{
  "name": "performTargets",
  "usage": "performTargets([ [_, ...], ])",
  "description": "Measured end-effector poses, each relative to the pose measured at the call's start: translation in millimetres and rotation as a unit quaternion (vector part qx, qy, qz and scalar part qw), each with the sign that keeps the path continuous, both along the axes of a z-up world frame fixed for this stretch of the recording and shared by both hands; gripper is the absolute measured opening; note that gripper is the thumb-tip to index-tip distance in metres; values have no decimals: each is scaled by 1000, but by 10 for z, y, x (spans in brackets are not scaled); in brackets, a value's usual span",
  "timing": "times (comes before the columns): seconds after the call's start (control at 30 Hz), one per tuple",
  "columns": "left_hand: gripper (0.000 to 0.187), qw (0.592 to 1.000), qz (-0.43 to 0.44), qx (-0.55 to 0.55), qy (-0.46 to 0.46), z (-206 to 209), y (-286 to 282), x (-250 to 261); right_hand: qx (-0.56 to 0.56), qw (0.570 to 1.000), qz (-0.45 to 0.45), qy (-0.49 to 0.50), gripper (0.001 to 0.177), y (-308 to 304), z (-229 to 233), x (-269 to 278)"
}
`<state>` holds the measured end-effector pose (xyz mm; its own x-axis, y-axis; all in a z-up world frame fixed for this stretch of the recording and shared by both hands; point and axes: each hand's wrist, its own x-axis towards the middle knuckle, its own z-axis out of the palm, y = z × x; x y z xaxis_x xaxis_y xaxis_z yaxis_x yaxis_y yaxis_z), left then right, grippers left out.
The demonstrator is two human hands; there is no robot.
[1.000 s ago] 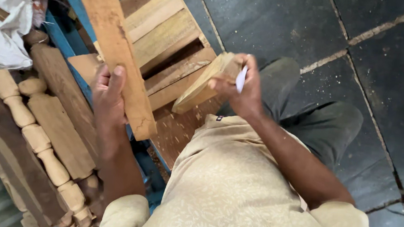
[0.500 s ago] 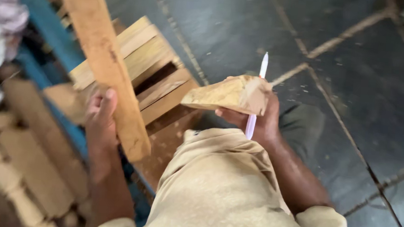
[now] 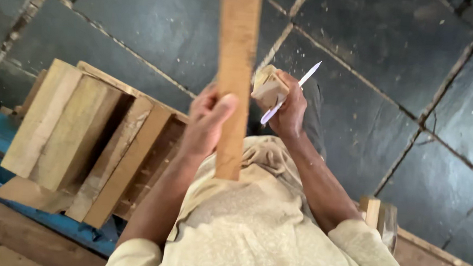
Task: The person holds a rectangular wooden plank between their legs and uses a white marker to draw lines along its length. They repeatedly pick up planks from a nearby stack, mark them, and place them back down.
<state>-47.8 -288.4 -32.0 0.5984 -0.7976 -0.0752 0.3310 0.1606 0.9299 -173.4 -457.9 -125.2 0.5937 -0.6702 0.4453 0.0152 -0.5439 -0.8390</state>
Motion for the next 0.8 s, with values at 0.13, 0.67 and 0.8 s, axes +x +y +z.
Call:
performTargets([
  [0.13, 45, 997, -31, 24, 61, -150, -353, -207, -89, 993, -43, 67, 64, 19, -141, -147],
  [0.67, 45, 996, -26, 89, 0, -281, -462, -332, -103, 991, -47, 73, 59, 3, -214, -145],
  [0.8, 45, 995, -23, 95, -14, -272, -468, -347, -86, 992, -44, 75, 59, 15, -192, -149],
])
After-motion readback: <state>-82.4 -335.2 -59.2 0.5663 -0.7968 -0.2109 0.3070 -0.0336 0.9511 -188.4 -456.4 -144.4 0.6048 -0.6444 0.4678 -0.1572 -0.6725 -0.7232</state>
